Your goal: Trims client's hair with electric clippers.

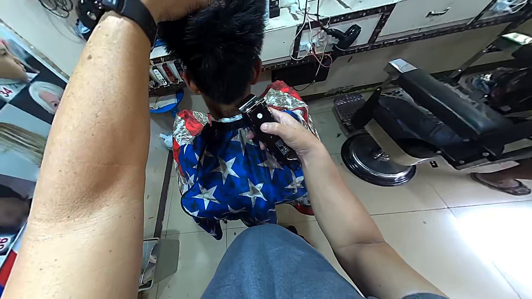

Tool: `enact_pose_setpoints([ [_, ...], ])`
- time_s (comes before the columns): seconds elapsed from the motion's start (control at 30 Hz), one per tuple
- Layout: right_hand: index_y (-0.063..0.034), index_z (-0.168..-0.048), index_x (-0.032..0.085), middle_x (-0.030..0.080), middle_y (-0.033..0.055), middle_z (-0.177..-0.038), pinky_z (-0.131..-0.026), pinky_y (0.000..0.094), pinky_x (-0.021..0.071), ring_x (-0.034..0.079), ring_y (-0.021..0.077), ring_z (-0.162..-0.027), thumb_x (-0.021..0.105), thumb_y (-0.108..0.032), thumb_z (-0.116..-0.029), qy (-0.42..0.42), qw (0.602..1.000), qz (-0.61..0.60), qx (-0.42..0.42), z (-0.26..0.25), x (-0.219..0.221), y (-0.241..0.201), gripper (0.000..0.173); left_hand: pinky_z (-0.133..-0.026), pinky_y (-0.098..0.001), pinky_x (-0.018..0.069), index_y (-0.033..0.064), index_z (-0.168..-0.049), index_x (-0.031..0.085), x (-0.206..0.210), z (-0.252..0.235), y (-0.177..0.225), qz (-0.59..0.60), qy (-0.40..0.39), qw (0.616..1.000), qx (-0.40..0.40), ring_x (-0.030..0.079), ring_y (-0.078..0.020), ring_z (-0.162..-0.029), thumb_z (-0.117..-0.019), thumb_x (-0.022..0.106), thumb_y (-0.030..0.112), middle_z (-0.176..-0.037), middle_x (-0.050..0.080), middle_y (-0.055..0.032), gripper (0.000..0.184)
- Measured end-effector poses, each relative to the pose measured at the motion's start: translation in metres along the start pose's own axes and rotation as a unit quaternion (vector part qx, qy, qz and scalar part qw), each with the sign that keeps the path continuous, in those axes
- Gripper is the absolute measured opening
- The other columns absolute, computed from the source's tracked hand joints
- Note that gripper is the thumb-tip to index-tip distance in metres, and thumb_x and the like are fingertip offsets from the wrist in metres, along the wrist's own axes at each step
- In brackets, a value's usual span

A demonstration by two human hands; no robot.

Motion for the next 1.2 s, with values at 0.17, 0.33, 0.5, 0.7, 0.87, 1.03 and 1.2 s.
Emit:
enact_pose_setpoints([
  [0.17, -0.0023, -0.139, 0.047, 0.072, 0.0136, -0.102, -0.061, 0.0288, 0.0601, 0.070, 0.0175, -0.071, 0.059, -0.026, -0.0947, -0.023, 1.000, -0.012, 0.004, -0.006, -0.004, 0.000, 0.051, -0.091, -0.0535, 0.0518, 0.0132, -0.107, 0.073, -0.004, 0.005, -0.004, -0.022, -0.008, 0.999, -0.036, 0.068, -0.0208, -0.098, -0.0873, 0.066, 0.067, -0.103, 0.071, -0.0091, 0.057],
  [0.33, -0.0024, -0.139, 0.048, 0.072, 0.0135, -0.102, -0.061, 0.0290, 0.0602, 0.070, 0.0178, -0.072, 0.058, -0.025, -0.0952, -0.037, 0.999, -0.022, 0.009, -0.010, -0.010, 0.001, 0.050, -0.085, -0.0549, 0.0524, 0.0197, -0.100, 0.075, -0.008, 0.008, -0.005, -0.061, -0.009, 0.997, -0.035, 0.069, -0.0185, -0.092, -0.0818, 0.060, 0.079, -0.096, 0.072, -0.0050, 0.064],
  [0.5, -0.0013, -0.135, 0.049, 0.073, 0.0129, -0.101, -0.061, 0.0273, 0.0597, 0.070, 0.0162, -0.071, 0.057, -0.023, -0.0964, -0.046, 0.998, -0.037, 0.010, -0.016, -0.014, 0.002, 0.045, -0.081, -0.0533, 0.0488, 0.0089, -0.099, 0.071, -0.017, 0.048, 0.035, -0.054, -0.010, 0.997, -0.056, 0.064, -0.0208, -0.087, -0.0924, 0.062, 0.062, -0.094, 0.068, -0.0100, 0.054],
  [0.7, -0.0007, -0.135, 0.050, 0.073, 0.0133, -0.100, -0.061, 0.0273, 0.0593, 0.069, 0.0160, -0.070, 0.056, -0.022, -0.0984, -0.062, 0.997, -0.043, 0.015, -0.021, -0.017, 0.002, 0.043, -0.076, -0.0610, 0.0475, 0.0102, -0.092, 0.070, -0.026, 0.054, 0.036, -0.090, 0.026, 0.991, -0.095, 0.065, -0.0263, -0.086, -0.0852, 0.063, 0.067, -0.090, 0.068, -0.0118, 0.058],
  [0.87, -0.0010, -0.135, 0.050, 0.073, 0.0128, -0.101, -0.062, 0.0281, 0.0598, 0.070, 0.0165, -0.072, 0.056, -0.023, -0.0980, -0.064, 0.996, -0.041, 0.035, -0.025, -0.019, 0.004, 0.044, -0.075, -0.0539, 0.0514, 0.0129, -0.093, 0.071, -0.023, 0.051, 0.029, -0.065, 0.015, 0.992, -0.108, 0.066, -0.0181, -0.082, -0.0831, 0.065, 0.070, -0.088, 0.068, -0.0064, 0.058],
  [1.03, -0.0015, -0.135, 0.050, 0.073, 0.0141, -0.102, -0.062, 0.0291, 0.0606, 0.072, 0.0183, -0.075, 0.056, -0.023, -0.0992, -0.071, 0.995, -0.060, 0.042, -0.029, -0.021, 0.008, 0.043, -0.074, -0.0594, 0.0494, 0.0127, -0.095, 0.070, -0.026, 0.047, 0.026, -0.091, 0.017, 0.991, -0.101, 0.066, -0.0235, -0.083, -0.0816, 0.066, 0.069, -0.089, 0.068, -0.0091, 0.059],
  [1.2, -0.0023, -0.140, 0.046, 0.072, 0.0141, -0.103, -0.061, 0.0290, 0.0600, 0.071, 0.0185, -0.074, 0.056, -0.023, -0.0983, -0.097, 0.993, -0.055, 0.039, -0.024, -0.026, 0.008, 0.048, -0.079, -0.0595, 0.0508, 0.0116, -0.109, 0.068, -0.027, 0.048, 0.037, -0.074, 0.013, 0.995, -0.072, 0.066, -0.0238, -0.089, -0.0849, 0.070, 0.057, -0.097, 0.068, -0.0109, 0.051],
])
Point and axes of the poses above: each hand's wrist, its own z-axis away from the middle knuckle, its own x-axis out of the palm, y = z × x, the point moved 10 cm from there along -z, towards the middle knuckle
